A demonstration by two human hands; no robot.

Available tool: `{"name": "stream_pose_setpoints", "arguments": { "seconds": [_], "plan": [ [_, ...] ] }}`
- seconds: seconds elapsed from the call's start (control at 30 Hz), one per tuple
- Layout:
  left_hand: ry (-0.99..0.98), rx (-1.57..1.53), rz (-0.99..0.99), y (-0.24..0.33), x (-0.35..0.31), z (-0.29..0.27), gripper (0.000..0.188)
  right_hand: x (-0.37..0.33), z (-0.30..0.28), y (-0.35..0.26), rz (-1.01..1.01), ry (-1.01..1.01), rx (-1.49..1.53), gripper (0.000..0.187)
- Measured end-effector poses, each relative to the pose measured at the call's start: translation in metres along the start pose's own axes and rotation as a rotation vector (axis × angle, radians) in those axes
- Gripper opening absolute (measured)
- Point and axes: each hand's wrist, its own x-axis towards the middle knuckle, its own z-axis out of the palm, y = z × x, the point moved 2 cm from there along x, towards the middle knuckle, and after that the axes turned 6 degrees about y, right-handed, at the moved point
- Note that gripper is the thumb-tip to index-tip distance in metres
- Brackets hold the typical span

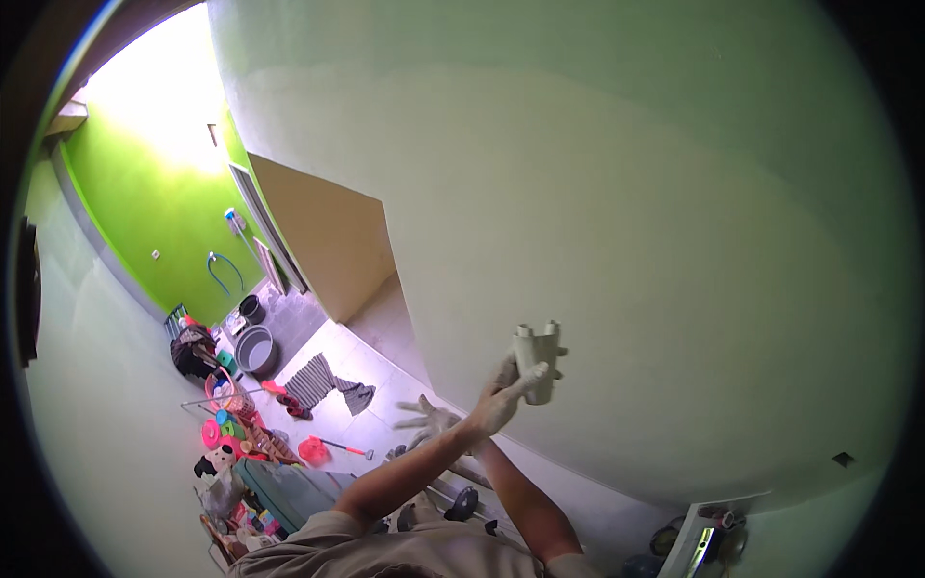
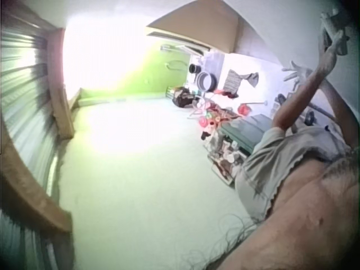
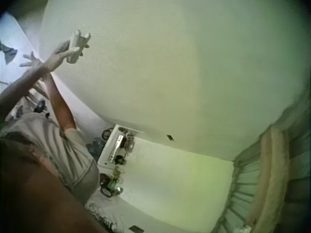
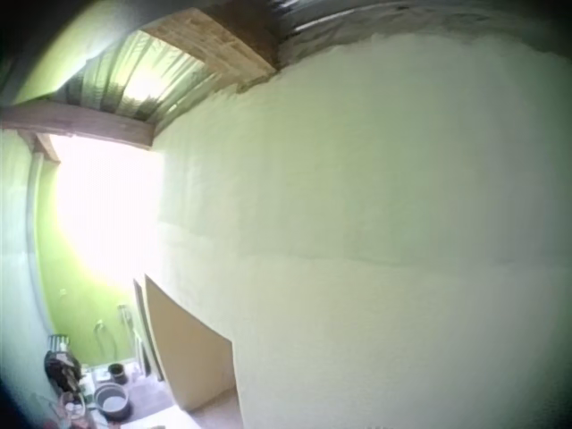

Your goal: Sanding a wall or ceiling to prepare for painting.

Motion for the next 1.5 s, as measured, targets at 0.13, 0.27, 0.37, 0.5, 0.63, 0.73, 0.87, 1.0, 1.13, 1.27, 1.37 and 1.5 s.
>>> {"name": "stream_pose_setpoints", "arguments": {
  "seconds": [0.13,0.27,0.37,0.5,0.63,0.73,0.87,1.0,1.13,1.27,1.37,1.5],
  "plan": [
    [0.186,0.085,-0.030,-0.039,-0.003,0.000,0.047,-0.087,-0.181,0.104,-0.631,0.961,-0.382,0.071],
    [0.555,0.017,0.020,-0.036,-0.042,-0.099,0.054,-0.079,-0.054,0.023,-0.308,0.891,-0.149,0.065],
    [0.608,-0.073,-0.078,-0.060,-0.054,-0.104,0.057,-0.093,-0.035,0.013,-0.475,0.910,0.021,0.061],
    [0.557,0.019,-0.205,-0.088,-0.066,-0.116,0.058,-0.090,-0.036,0.027,-0.723,0.881,0.042,0.058],
    [0.652,0.325,-0.252,-0.077,-0.071,-0.131,0.064,-0.062,0.011,0.008,-0.780,0.929,0.121,0.054],
    [0.566,0.411,-0.372,-0.063,-0.069,-0.154,0.071,-0.050,0.030,-0.007,-0.849,0.977,0.122,0.051],
    [0.393,0.512,-0.441,-0.056,-0.065,-0.186,0.079,-0.037,0.026,-0.038,-0.902,1.057,-0.042,0.052],
    [0.323,0.594,-0.378,-0.051,-0.075,-0.217,0.067,-0.038,-0.008,-0.121,-1.109,1.324,-0.407,0.050],
    [0.365,0.704,-0.348,-0.068,-0.109,-0.278,0.047,-0.061,0.011,-0.262,-1.449,1.580,-1.184,0.040],
    [0.489,0.741,-0.379,-0.073,-0.154,-0.323,0.036,-0.080,0.043,-0.390,-1.693,1.510,-1.866,0.039],
    [0.614,0.792,-0.350,-0.114,-0.198,-0.387,0.034,-0.061,0.061,-0.474,-1.762,1.366,-2.417,0.039],
    [0.630,0.684,-0.288,-0.095,-0.182,-0.394,0.028,-0.055,0.054,-0.546,-1.612,1.410,-2.783,0.040]
  ]
}}
